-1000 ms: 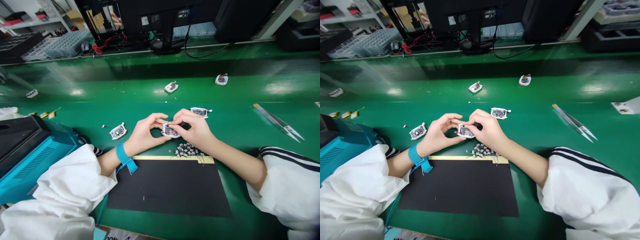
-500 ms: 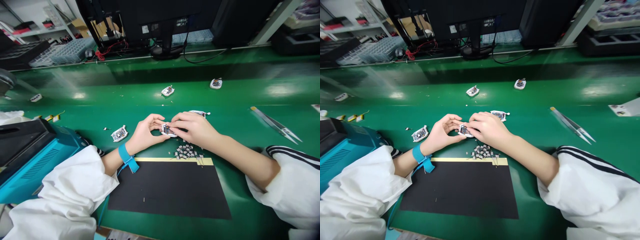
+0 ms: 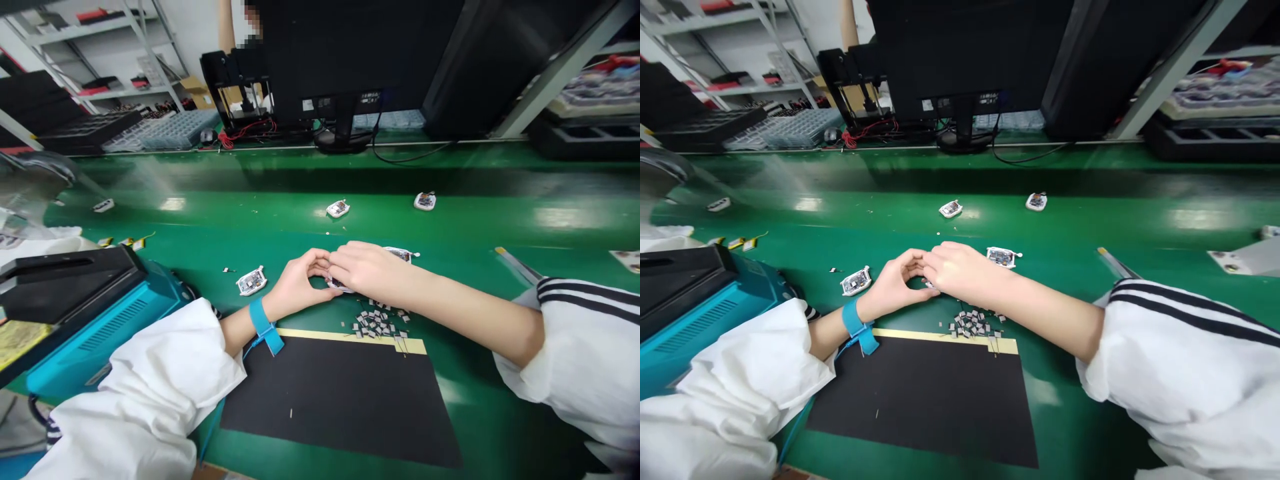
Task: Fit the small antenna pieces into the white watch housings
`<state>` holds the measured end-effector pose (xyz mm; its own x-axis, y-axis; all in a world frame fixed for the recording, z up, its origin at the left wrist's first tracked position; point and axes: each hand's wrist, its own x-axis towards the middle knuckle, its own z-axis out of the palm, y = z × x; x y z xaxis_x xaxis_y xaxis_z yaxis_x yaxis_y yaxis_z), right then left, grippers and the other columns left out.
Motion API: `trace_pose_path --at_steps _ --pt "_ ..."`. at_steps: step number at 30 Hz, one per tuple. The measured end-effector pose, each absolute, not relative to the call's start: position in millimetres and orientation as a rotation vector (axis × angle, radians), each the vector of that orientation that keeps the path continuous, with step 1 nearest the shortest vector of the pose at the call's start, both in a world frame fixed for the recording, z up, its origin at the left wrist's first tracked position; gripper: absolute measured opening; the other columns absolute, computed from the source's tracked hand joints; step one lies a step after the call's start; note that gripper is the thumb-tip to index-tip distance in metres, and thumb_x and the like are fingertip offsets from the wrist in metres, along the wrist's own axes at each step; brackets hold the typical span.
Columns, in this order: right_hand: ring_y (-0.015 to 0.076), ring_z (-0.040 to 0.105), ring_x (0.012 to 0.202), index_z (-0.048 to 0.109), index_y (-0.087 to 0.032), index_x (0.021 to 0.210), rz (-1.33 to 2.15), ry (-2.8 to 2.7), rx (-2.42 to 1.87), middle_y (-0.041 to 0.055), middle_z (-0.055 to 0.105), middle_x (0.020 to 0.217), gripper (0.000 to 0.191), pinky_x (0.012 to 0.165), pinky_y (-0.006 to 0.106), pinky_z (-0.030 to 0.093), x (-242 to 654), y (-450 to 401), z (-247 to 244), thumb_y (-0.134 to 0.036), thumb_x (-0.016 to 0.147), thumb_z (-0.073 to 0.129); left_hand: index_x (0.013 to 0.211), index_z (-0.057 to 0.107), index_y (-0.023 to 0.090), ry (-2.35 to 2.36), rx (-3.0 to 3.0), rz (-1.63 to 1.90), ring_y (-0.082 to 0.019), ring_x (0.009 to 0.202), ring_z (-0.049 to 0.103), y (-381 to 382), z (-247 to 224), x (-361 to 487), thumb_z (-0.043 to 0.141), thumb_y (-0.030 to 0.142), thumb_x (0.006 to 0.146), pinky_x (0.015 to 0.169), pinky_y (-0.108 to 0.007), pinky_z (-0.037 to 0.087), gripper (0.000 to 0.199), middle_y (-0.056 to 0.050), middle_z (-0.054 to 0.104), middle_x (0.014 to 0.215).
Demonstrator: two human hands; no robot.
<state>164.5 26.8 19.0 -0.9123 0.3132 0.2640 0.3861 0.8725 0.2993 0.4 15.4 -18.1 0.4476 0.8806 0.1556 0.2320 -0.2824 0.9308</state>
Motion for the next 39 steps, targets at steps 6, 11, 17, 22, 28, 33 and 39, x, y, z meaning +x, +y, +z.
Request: trace_pose_path --at_steps 6,11,17,22,28,33,39 --pt "0.0156 0.050 0.087 0.062 -0.019 0.086 0.063 -2.931 -0.642 0.0033 0.057 0.094 0.015 0.078 0.028 0.040 178.2 74.4 28.3 -0.018 0.080 0.048 0.107 0.041 0.016 1.077 1.807 0.858 -0.012 0.080 0.059 20.5 -6.8 -5.0 0.068 0.019 0.061 0.078 -0.027 0.050 0.054 -0.004 0.058 0.089" --pt "0.0209 0.045 0.104 0.043 -0.008 0.120 0.184 -2.639 -1.171 0.0139 0.046 0.120 0.052 0.087 0.034 0.038 193.8 153.7 10.2 -0.013 0.071 0.058 0.110 0.040 0.014 1.395 1.808 0.988 -0.015 0.085 0.058 72.1 2.3 -27.6 0.066 0.025 0.063 0.083 -0.033 0.046 0.055 -0.007 0.058 0.095" --pt "0.0171 0.056 0.081 0.061 -0.013 0.097 0.300 -2.544 -1.339 0.0074 0.062 0.094 0.036 0.069 0.026 0.043 182.5 179.2 -2.7 -0.032 0.067 0.062 0.103 0.050 0.007 1.725 1.847 0.893 -0.024 0.089 0.057 132.5 -4.6 -47.1 0.067 0.012 0.058 0.086 -0.041 0.042 0.048 -0.012 0.061 0.092" --pt "0.0204 0.055 0.077 0.062 -0.011 0.087 0.270 -2.418 -1.461 0.0095 0.061 0.088 0.037 0.064 0.028 0.040 186.4 138.5 14.8 -0.036 0.061 0.063 0.099 0.056 0.017 1.545 2.060 0.746 -0.018 0.101 0.051 83.3 22.3 -23.1 0.059 0.012 0.068 0.096 -0.032 0.035 0.032 -0.003 0.059 0.100" --pt "0.0176 0.053 0.076 0.058 -0.013 0.082 0.364 -2.499 -1.293 0.0049 0.059 0.082 0.032 0.065 0.026 0.038 191.9 60.7 7.2 -0.037 0.060 0.065 0.093 0.060 0.018 0.760 2.522 0.294 -0.011 0.087 0.055 -13.5 29.5 1.5 0.046 0.022 0.082 0.080 -0.021 0.043 0.018 -0.002 0.060 0.094" --pt "0.0103 0.050 0.062 0.057 -0.015 0.083 0.542 -2.422 -1.261 -0.0004 0.056 0.068 0.031 0.055 0.020 0.034 193.2 37.9 -10.8 -0.043 0.070 0.057 0.090 0.060 0.019 0.708 2.611 0.307 -0.011 0.087 0.055 -24.2 2.0 9.8 0.041 0.022 0.085 0.080 -0.021 0.041 0.021 -0.001 0.060 0.096" --pt "0.0067 0.048 0.055 0.059 -0.016 0.078 0.583 -2.350 -1.233 -0.0022 0.057 0.064 0.016 0.054 0.018 0.031 194.6 37.9 -10.6 -0.020 0.081 0.044 0.087 0.059 0.017 0.739 2.699 0.325 -0.011 0.080 0.054 -21.8 -3.8 9.8 0.039 0.022 0.085 0.074 -0.021 0.043 0.021 -0.001 0.060 0.088"
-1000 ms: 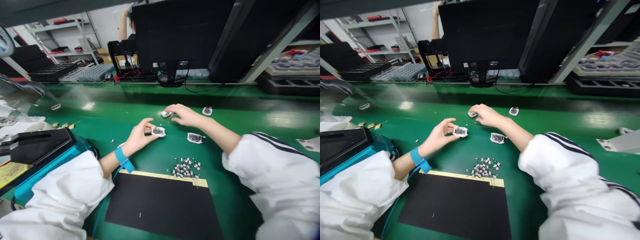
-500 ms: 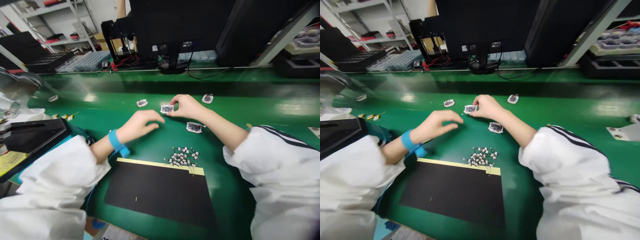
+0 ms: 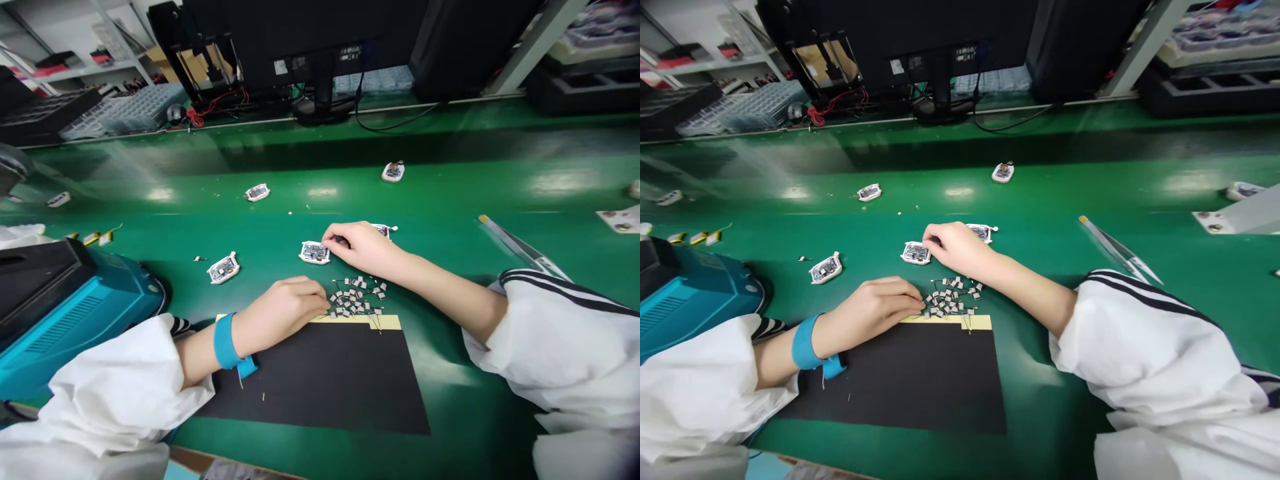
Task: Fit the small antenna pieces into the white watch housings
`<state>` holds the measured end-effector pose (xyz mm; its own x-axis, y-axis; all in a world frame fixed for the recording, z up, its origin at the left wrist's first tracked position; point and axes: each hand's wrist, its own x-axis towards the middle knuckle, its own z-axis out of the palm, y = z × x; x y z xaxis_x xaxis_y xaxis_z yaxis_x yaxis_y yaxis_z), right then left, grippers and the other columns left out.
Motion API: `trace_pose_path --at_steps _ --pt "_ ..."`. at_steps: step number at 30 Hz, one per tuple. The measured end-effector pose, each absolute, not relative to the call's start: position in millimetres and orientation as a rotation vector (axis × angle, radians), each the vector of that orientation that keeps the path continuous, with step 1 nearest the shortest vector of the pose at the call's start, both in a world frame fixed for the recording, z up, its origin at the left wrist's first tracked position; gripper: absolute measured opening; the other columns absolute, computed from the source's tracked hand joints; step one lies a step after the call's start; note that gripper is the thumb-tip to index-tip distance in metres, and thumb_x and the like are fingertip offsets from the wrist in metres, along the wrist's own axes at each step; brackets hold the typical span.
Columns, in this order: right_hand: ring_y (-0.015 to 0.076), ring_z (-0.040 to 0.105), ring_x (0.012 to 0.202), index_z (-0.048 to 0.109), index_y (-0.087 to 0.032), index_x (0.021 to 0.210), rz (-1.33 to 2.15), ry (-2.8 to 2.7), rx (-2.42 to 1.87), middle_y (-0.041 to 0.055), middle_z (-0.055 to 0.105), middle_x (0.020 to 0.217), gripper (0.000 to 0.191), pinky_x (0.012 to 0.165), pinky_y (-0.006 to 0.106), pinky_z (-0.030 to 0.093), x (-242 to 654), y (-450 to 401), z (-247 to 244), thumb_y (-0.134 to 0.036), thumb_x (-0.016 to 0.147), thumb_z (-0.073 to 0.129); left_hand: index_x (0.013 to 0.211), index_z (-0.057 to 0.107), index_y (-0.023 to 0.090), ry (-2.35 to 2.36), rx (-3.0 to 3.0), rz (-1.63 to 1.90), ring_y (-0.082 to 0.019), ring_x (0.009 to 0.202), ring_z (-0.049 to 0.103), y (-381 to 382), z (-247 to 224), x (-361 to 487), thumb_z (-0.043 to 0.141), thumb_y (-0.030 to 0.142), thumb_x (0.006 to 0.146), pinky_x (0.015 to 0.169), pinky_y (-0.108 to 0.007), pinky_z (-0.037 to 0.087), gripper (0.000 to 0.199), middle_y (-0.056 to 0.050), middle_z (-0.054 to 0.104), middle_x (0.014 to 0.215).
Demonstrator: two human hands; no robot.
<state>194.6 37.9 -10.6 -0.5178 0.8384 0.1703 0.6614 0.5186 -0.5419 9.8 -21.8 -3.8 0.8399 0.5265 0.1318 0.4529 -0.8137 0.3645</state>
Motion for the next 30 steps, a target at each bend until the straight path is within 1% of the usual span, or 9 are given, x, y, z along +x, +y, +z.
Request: trace_pose_path --at_steps 4,8,10,12,14,17,21,26,30 --pt "0.0101 0.052 0.061 0.060 -0.014 0.082 0.552 -2.356 -1.275 0.0009 0.061 0.071 0.014 0.057 0.021 0.035 194.4 36.4 -11.3 -0.019 0.081 0.046 0.083 0.058 0.015 0.750 2.741 0.334 -0.012 0.078 0.055 -24.0 -4.1 8.6 0.038 0.020 0.085 0.071 -0.023 0.044 0.021 -0.003 0.060 0.084" --pt "0.0136 0.055 0.078 0.061 -0.015 0.089 0.522 -2.396 -1.229 0.0035 0.061 0.085 0.019 0.070 0.025 0.041 196.1 33.7 -12.6 -0.018 0.083 0.043 0.092 0.056 0.013 0.876 2.730 0.442 -0.013 0.081 0.055 -18.6 1.8 3.2 0.039 0.018 0.085 0.073 -0.024 0.044 0.019 -0.005 0.060 0.085" --pt "0.0160 0.054 0.083 0.060 -0.014 0.098 0.473 -2.415 -1.222 0.0060 0.059 0.093 0.024 0.074 0.029 0.043 196.8 31.8 -14.4 -0.025 0.082 0.047 0.095 0.056 0.014 0.968 2.686 0.553 -0.013 0.081 0.055 -13.0 5.6 -1.0 0.041 0.019 0.084 0.072 -0.022 0.045 0.019 -0.005 0.059 0.087" --pt "0.0169 0.054 0.081 0.056 -0.011 0.106 0.435 -2.428 -1.222 0.0082 0.056 0.097 0.036 0.071 0.030 0.045 196.0 30.3 -17.0 -0.032 0.076 0.055 0.092 0.058 0.015 1.047 2.622 0.652 -0.011 0.079 0.055 -6.5 6.7 -4.5 0.044 0.019 0.083 0.069 -0.020 0.044 0.017 -0.004 0.059 0.087" --pt "0.0151 0.054 0.075 0.055 -0.010 0.106 0.444 -2.448 -1.189 0.0083 0.055 0.095 0.042 0.065 0.029 0.047 192.8 29.5 -19.9 -0.032 0.071 0.062 0.089 0.059 0.016 1.111 2.561 0.724 -0.009 0.075 0.055 -0.6 4.0 -6.7 0.046 0.017 0.081 0.066 -0.018 0.044 0.015 -0.003 0.060 0.085" --pt "0.0118 0.053 0.068 0.057 -0.012 0.101 0.523 -2.454 -1.090 0.0064 0.055 0.090 0.037 0.062 0.026 0.047 184.3 29.1 -23.5 -0.029 0.069 0.064 0.086 0.060 0.015 1.147 2.557 0.733 -0.010 0.074 0.056 5.3 -4.2 -7.9 0.046 0.017 0.081 0.065 -0.018 0.044 0.015 -0.002 0.060 0.083" --pt "0.0125 0.053 0.074 0.056 -0.016 0.099 0.613 -2.402 -0.982 0.0058 0.054 0.090 0.034 0.062 0.025 0.047 174.5 28.1 -26.8 -0.031 0.069 0.064 0.082 0.060 0.016 1.113 2.682 0.585 -0.012 0.075 0.056 6.7 -10.4 -9.2 0.044 0.021 0.083 0.068 -0.021 0.045 0.017 -0.002 0.060 0.080" --pt "0.0136 0.054 0.076 0.056 -0.018 0.097 0.618 -2.394 -0.987 0.0050 0.054 0.090 0.033 0.061 0.025 0.045 174.4 28.0 -27.1 -0.032 0.068 0.064 0.078 0.061 0.016 1.171 2.783 0.452 -0.014 0.075 0.056 4.3 -6.3 -8.9 0.043 0.018 0.082 0.066 -0.023 0.045 0.019 -0.003 0.060 0.080" --pt "0.0125 0.053 0.075 0.057 -0.019 0.094 0.634 -2.400 -1.036 0.0033 0.054 0.088 0.030 0.061 0.024 0.044 175.4 28.3 -24.5 -0.034 0.069 0.063 0.079 0.061 0.020 1.218 2.703 0.469 -0.014 0.077 0.056 3.6 -4.4 -8.2 0.044 0.019 0.081 0.067 -0.023 0.043 0.017 -0.001 0.060 0.080"
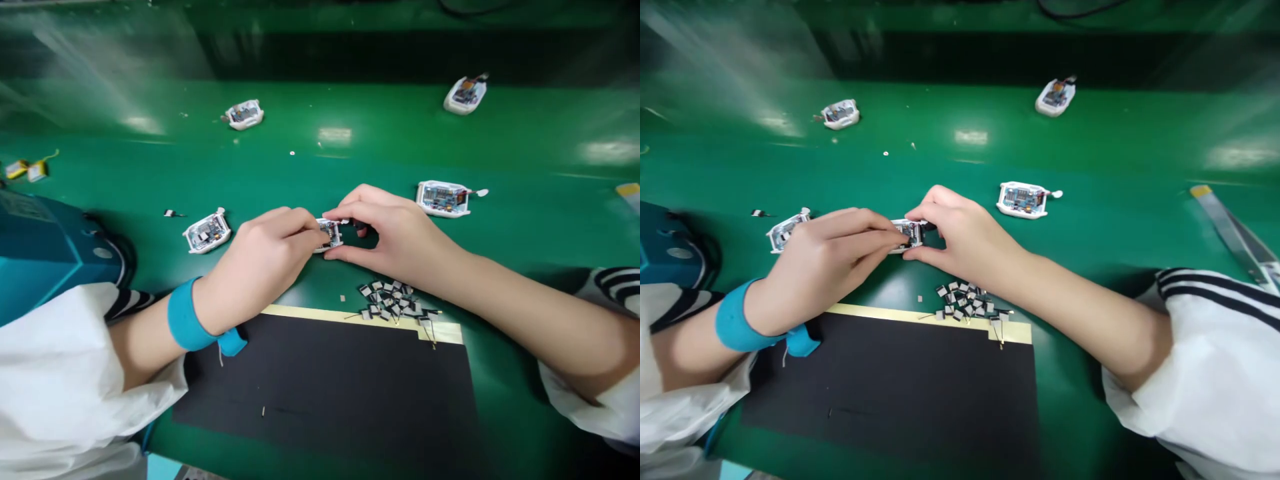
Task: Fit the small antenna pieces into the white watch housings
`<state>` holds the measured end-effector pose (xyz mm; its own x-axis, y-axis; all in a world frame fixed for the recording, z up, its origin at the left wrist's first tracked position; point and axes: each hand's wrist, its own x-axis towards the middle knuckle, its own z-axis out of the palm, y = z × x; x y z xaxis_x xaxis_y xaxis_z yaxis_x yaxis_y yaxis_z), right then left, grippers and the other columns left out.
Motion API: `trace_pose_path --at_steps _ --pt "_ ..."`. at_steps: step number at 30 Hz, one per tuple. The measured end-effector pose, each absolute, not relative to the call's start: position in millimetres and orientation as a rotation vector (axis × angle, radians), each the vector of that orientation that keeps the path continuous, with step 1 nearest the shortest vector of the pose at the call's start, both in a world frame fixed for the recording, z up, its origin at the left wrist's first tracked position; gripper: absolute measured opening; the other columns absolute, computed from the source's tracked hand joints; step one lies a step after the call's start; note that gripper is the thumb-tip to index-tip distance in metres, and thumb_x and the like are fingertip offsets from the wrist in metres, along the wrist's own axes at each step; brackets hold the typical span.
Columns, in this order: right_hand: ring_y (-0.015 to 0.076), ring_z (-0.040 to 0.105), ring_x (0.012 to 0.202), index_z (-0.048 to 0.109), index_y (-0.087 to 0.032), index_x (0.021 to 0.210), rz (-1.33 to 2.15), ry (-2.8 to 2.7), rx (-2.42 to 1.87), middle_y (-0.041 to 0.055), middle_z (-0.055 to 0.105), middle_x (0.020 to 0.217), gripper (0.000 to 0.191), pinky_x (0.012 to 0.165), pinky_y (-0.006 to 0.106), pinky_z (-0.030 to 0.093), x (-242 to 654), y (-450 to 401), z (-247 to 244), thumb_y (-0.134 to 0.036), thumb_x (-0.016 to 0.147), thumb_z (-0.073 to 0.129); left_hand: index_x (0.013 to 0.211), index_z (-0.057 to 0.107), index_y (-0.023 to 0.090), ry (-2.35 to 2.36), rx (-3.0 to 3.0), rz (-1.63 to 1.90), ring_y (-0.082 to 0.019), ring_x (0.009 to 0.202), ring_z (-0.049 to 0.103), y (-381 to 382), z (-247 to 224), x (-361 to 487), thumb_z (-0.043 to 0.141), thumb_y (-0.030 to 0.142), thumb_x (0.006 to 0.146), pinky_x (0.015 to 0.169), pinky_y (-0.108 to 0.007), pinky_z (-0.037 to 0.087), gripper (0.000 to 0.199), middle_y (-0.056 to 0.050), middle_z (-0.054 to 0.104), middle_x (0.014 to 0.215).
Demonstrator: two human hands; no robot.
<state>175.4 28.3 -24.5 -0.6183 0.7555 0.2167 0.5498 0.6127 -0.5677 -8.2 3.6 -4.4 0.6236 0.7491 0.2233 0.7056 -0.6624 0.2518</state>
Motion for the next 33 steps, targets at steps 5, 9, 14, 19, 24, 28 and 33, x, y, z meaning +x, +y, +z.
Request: trace_pose_path --at_steps 5,9,14,19,24,28,33 --pt "0.0113 0.052 0.075 0.059 -0.018 0.092 0.630 -2.410 -1.088 0.0008 0.053 0.087 0.030 0.062 0.023 0.041 174.7 28.2 -23.3 -0.037 0.068 0.063 0.080 0.061 0.022 1.237 2.683 0.510 -0.014 0.077 0.056 2.2 -4.2 -8.3 0.046 0.023 0.081 0.065 -0.024 0.042 0.015 0.001 0.059 0.080" --pt "0.0106 0.050 0.075 0.059 -0.016 0.092 0.672 -2.407 -1.106 0.0005 0.052 0.087 0.032 0.064 0.023 0.039 174.9 28.0 -23.2 -0.036 0.068 0.063 0.085 0.060 0.020 1.237 2.860 0.471 -0.014 0.075 0.056 -0.5 -3.0 -7.6 0.043 0.019 0.082 0.062 -0.023 0.042 0.017 -0.001 0.061 0.084" --pt "0.0123 0.050 0.077 0.058 -0.014 0.093 0.689 -2.417 -1.078 0.0029 0.052 0.089 0.032 0.064 0.024 0.039 175.6 28.6 -22.7 -0.033 0.069 0.063 0.085 0.061 0.018 1.232 2.990 0.443 -0.014 0.072 0.056 -2.8 -0.6 -5.7 0.046 0.017 0.081 0.058 -0.023 0.041 0.016 -0.001 0.062 0.084" --pt "0.0119 0.049 0.074 0.057 -0.014 0.092 0.674 -2.426 -1.056 0.0043 0.053 0.090 0.029 0.062 0.025 0.039 176.5 28.6 -22.6 -0.032 0.070 0.062 0.087 0.062 0.019 1.274 3.018 0.416 -0.013 0.070 0.056 -2.6 0.3 -5.0 0.047 0.017 0.080 0.055 -0.022 0.042 0.016 -0.001 0.062 0.082" --pt "0.0103 0.048 0.070 0.058 -0.013 0.091 0.667 -2.422 -1.051 0.0046 0.053 0.090 0.028 0.059 0.023 0.038 176.3 28.4 -22.4 -0.030 0.070 0.062 0.086 0.062 0.017 1.282 3.068 0.402 -0.013 0.070 0.055 -3.2 -0.5 -5.4 0.046 0.021 0.082 0.054 -0.022 0.041 0.016 -0.002 0.061 0.082" --pt "0.0104 0.048 0.070 0.057 -0.013 0.089 0.645 -2.426 -1.036 0.0047 0.052 0.089 0.028 0.059 0.023 0.038 176.3 28.4 -22.6 -0.033 0.070 0.062 0.084 0.062 0.018 1.302 3.058 0.378 -0.013 0.071 0.055 -4.2 -1.5 -5.2 0.044 0.024 0.083 0.055 -0.021 0.041 0.019 -0.001 0.060 0.081" --pt "0.0115 0.048 0.076 0.055 -0.013 0.089 0.614 -2.441 -1.006 0.0047 0.051 0.088 0.030 0.062 0.023 0.038 177.3 28.8 -23.5 -0.037 0.072 0.060 0.084 0.062 0.019 1.358 3.020 0.347 -0.013 0.073 0.056 -5.2 -1.2 -3.6 0.039 0.026 0.085 0.055 -0.022 0.043 0.024 0.000 0.060 0.081"
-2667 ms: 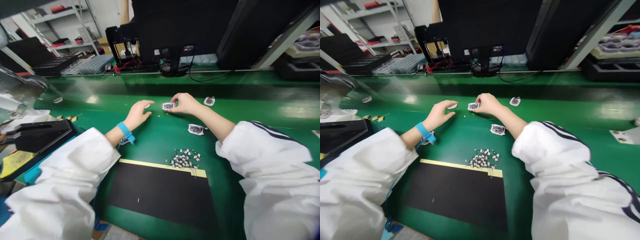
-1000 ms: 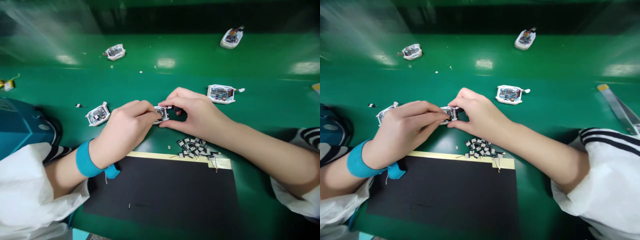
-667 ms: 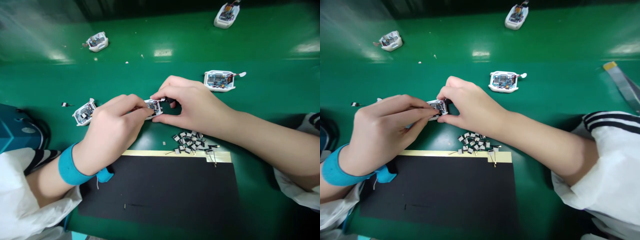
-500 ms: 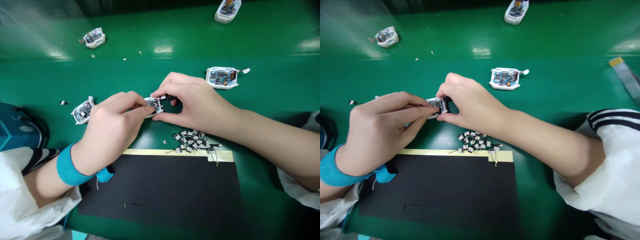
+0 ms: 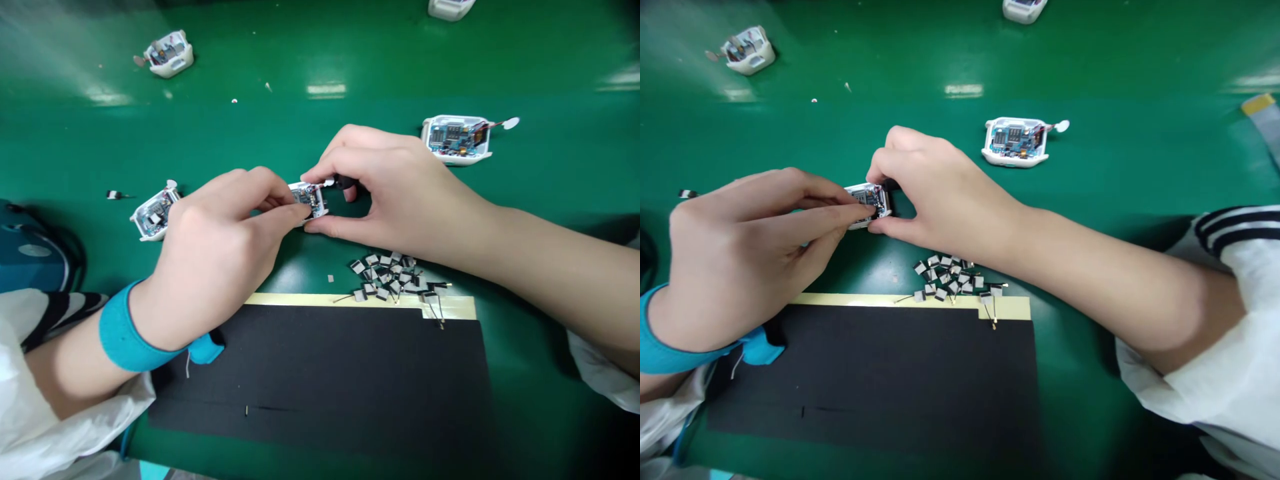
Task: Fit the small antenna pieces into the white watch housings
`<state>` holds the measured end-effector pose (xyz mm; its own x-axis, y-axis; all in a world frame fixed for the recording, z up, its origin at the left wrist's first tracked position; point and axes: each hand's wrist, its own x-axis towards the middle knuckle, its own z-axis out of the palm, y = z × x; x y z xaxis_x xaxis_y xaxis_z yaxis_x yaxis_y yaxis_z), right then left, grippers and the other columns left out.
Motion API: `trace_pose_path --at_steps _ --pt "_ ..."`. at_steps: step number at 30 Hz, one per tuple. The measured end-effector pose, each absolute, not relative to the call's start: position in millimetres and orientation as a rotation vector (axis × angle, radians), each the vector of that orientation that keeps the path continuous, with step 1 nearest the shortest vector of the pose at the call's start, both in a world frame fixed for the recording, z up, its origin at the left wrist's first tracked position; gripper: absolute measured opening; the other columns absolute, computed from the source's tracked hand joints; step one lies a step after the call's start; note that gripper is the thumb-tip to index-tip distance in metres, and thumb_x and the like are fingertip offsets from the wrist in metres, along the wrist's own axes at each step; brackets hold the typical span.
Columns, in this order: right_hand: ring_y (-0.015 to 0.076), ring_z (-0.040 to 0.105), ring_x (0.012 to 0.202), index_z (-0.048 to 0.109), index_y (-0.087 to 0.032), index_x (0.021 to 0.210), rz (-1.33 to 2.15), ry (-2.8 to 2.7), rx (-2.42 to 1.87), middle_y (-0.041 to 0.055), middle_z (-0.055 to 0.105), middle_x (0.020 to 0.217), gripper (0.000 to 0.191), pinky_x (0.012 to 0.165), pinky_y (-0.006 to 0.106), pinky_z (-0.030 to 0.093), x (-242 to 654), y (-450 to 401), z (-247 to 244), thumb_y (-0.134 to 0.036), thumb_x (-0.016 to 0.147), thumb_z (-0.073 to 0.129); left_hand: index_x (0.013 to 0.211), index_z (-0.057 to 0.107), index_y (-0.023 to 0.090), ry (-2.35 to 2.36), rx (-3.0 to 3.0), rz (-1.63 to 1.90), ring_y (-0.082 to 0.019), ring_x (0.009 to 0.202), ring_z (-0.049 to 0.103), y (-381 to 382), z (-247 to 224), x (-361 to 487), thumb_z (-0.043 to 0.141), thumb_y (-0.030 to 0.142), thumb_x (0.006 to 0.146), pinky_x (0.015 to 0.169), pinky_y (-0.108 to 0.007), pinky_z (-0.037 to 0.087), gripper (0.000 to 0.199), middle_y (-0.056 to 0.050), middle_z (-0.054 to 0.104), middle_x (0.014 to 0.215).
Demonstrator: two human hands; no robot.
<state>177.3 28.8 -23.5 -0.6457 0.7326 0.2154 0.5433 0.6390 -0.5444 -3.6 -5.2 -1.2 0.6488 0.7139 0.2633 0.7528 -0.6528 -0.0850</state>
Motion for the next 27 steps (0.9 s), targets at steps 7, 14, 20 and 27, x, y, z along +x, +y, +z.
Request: trace_pose_path --at_steps 7,14,20,27 --pt "0.0120 0.049 0.079 0.055 -0.014 0.088 0.573 -2.445 -1.006 0.0039 0.052 0.088 0.030 0.063 0.024 0.039 177.9 29.1 -24.4 -0.039 0.072 0.058 0.084 0.061 0.020 -1.259 -2.659 -0.293 -0.012 0.075 0.057 -7.0 0.5 -2.1 0.036 0.028 0.085 0.056 -0.021 0.044 0.026 0.003 0.058 0.078" --pt "0.0127 0.049 0.080 0.057 -0.013 0.090 0.574 -2.442 -1.039 0.0046 0.053 0.089 0.029 0.061 0.023 0.038 176.4 29.1 -23.3 -0.033 0.070 0.061 0.082 0.061 0.018 -1.305 -2.667 -0.321 -0.009 0.073 0.058 -6.7 -0.2 -1.1 0.038 0.030 0.084 0.059 -0.021 0.047 0.026 0.003 0.055 0.073" --pt "0.0107 0.048 0.071 0.056 -0.014 0.089 0.571 -2.462 -1.076 0.0038 0.052 0.088 0.029 0.059 0.023 0.037 176.0 28.7 -22.3 -0.035 0.070 0.061 0.079 0.061 0.018 -1.350 -2.650 -0.390 -0.006 0.071 0.057 -5.9 -0.4 0.5 0.039 0.032 0.083 0.061 -0.019 0.047 0.026 0.006 0.054 0.072" --pt "0.0130 0.050 0.074 0.054 -0.017 0.089 0.549 -2.476 -1.112 0.0032 0.052 0.090 0.027 0.061 0.024 0.038 176.4 28.3 -21.7 -0.036 0.071 0.059 0.082 0.061 0.019 -1.402 -2.682 -0.360 -0.005 0.073 0.057 -8.0 2.3 3.6 0.038 0.031 0.084 0.064 -0.018 0.047 0.025 0.006 0.057 0.076"
